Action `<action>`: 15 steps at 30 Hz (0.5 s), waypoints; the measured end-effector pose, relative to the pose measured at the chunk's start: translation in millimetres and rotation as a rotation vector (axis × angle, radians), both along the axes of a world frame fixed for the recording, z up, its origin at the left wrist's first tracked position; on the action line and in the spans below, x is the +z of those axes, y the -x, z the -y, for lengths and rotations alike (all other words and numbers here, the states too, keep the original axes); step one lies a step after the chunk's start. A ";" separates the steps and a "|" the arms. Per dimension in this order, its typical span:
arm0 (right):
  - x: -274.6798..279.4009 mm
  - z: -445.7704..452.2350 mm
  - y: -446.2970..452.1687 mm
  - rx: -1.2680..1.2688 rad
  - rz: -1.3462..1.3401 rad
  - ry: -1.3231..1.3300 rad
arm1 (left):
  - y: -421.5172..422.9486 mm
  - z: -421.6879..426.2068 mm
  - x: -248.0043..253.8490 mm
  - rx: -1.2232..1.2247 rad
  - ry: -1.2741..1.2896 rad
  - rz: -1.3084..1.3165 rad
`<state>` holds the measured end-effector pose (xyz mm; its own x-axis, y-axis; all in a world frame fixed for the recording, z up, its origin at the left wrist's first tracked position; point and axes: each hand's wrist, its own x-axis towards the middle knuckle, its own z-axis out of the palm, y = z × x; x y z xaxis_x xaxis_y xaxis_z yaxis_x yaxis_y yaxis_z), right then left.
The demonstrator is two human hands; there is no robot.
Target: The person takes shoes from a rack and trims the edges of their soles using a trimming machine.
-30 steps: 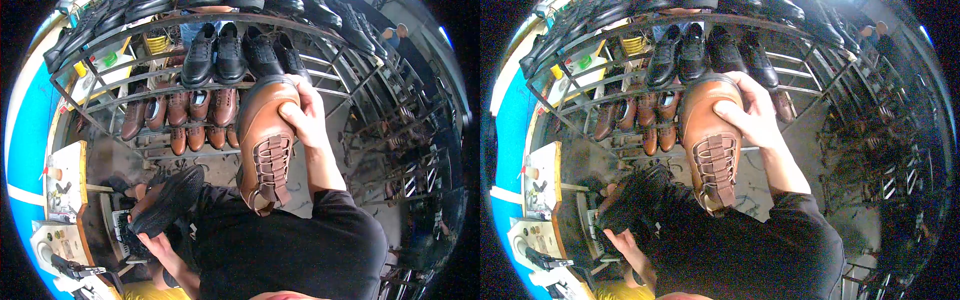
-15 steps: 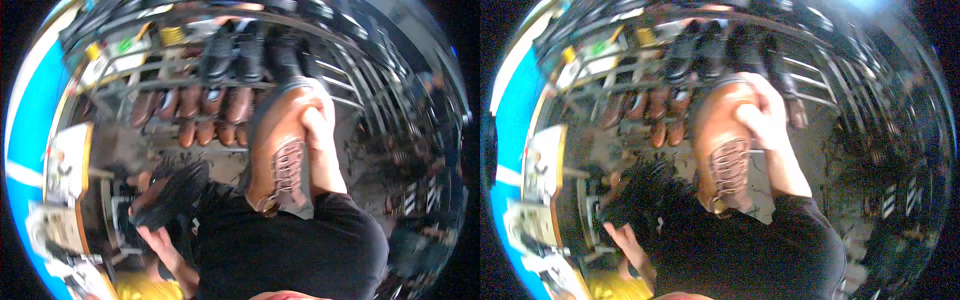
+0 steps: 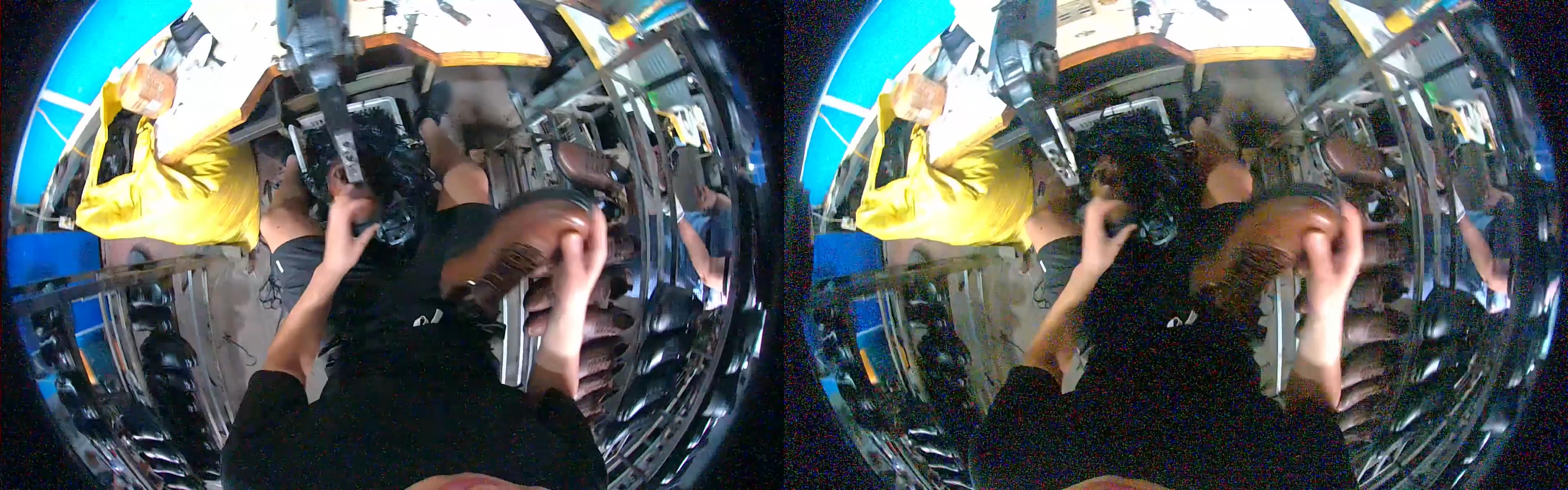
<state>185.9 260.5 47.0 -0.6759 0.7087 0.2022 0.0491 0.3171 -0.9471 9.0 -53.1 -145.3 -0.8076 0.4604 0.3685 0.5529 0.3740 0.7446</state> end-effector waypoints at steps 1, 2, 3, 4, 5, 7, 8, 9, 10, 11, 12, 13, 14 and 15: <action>-9.4 0.8 24.3 0.097 0.052 -0.071 | 3.0 -6.6 -11.9 -0.115 0.089 0.005; -17.0 2.8 45.8 0.194 0.100 -0.140 | 6.4 -10.3 -28.8 -0.232 0.179 0.011; -21.6 11.0 61.9 0.265 0.074 -0.036 | 9.5 -8.2 -59.8 -0.369 0.232 0.231; -25.3 20.1 77.4 0.335 0.049 0.068 | 8.3 -6.5 -82.2 -0.379 0.356 0.298; -35.1 23.3 88.8 0.407 0.014 0.166 | 12.1 -3.1 -89.3 -0.387 0.325 0.404; -49.2 28.4 109.3 0.501 -0.030 0.243 | 19.3 -4.8 -69.7 -0.279 0.401 0.491; -54.5 31.9 118.3 0.577 -0.078 0.317 | 22.2 -7.8 -34.3 -0.165 0.514 0.474; -57.1 36.2 127.2 0.611 -0.122 0.332 | 25.5 -5.7 -20.5 -0.118 0.399 0.355; -60.0 39.4 134.4 0.611 -0.120 0.346 | 25.2 -12.9 18.4 -0.043 0.187 0.611; -63.4 42.6 141.8 0.709 -0.141 0.434 | 22.6 -21.1 44.6 -0.098 -0.295 0.889; -66.5 48.4 149.0 0.811 -0.165 0.524 | 17.9 -26.8 63.4 -0.142 -0.797 1.131; -69.1 57.8 157.1 0.820 -0.164 0.543 | 10.9 -30.4 77.9 -0.279 -0.963 1.247; -70.6 68.5 166.3 0.864 -0.130 0.459 | 2.2 -29.2 85.5 -0.419 -1.135 1.348; -70.2 78.2 171.9 0.909 -0.098 0.372 | -12.0 -19.6 77.2 -0.347 -0.968 1.419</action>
<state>14.0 182.3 -23.2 -0.9868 -0.0421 0.1562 -0.1499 -0.1239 -0.9809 21.0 -33.5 -68.1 -0.6396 0.7265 -0.2511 -0.7146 -0.4415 0.5426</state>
